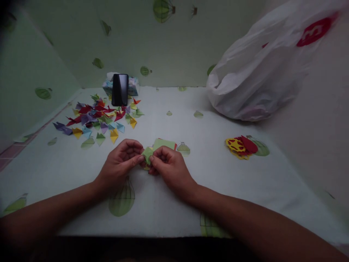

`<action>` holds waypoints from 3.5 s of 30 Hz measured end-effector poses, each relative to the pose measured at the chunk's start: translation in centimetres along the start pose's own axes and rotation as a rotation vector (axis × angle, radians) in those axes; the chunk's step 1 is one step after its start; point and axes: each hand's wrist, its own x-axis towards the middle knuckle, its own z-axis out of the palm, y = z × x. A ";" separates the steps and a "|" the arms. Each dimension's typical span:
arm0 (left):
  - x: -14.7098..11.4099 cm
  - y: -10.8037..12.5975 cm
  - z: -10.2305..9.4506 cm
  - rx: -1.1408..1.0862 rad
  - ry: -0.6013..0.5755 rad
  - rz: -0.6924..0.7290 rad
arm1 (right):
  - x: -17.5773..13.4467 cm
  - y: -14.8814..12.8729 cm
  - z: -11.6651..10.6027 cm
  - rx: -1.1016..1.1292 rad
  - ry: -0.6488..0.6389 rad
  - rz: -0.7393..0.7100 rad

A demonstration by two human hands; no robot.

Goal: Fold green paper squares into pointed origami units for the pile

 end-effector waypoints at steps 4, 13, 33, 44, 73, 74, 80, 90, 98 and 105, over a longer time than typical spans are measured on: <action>0.1 -0.1 -0.1 -0.002 -0.006 -0.035 | 0.0 0.1 -0.1 0.000 -0.013 -0.019; -0.4 0.1 -0.2 0.168 -0.053 0.144 | -0.1 0.0 -0.1 -0.038 0.005 -0.046; -0.1 0.1 0.0 0.302 0.026 0.042 | 0.0 0.3 0.0 -0.024 -0.014 -0.035; -0.2 0.2 0.1 0.282 0.045 0.061 | 0.0 0.0 0.0 -0.096 -0.030 -0.035; 0.1 0.6 -0.2 -0.047 -0.033 -0.245 | 0.3 0.3 -0.4 0.001 -0.089 0.001; 0.1 0.6 -0.3 -0.047 -0.032 -0.248 | 0.3 0.3 -0.4 -0.009 -0.093 0.001; 0.3 0.3 -0.4 -0.078 -0.033 -0.275 | 0.3 0.3 -0.5 -0.049 -0.110 -0.022; 0.2 0.4 -0.4 -0.017 -0.009 -0.153 | 0.4 0.2 -0.5 -0.030 -0.098 -0.003; 0.1 0.6 -0.6 0.158 -0.047 -0.061 | 0.2 0.0 -0.6 -0.029 -0.112 -0.006; 0.3 1.2 -1.0 0.285 -0.083 -0.074 | 0.3 -0.1 -0.7 -0.118 -0.129 -0.033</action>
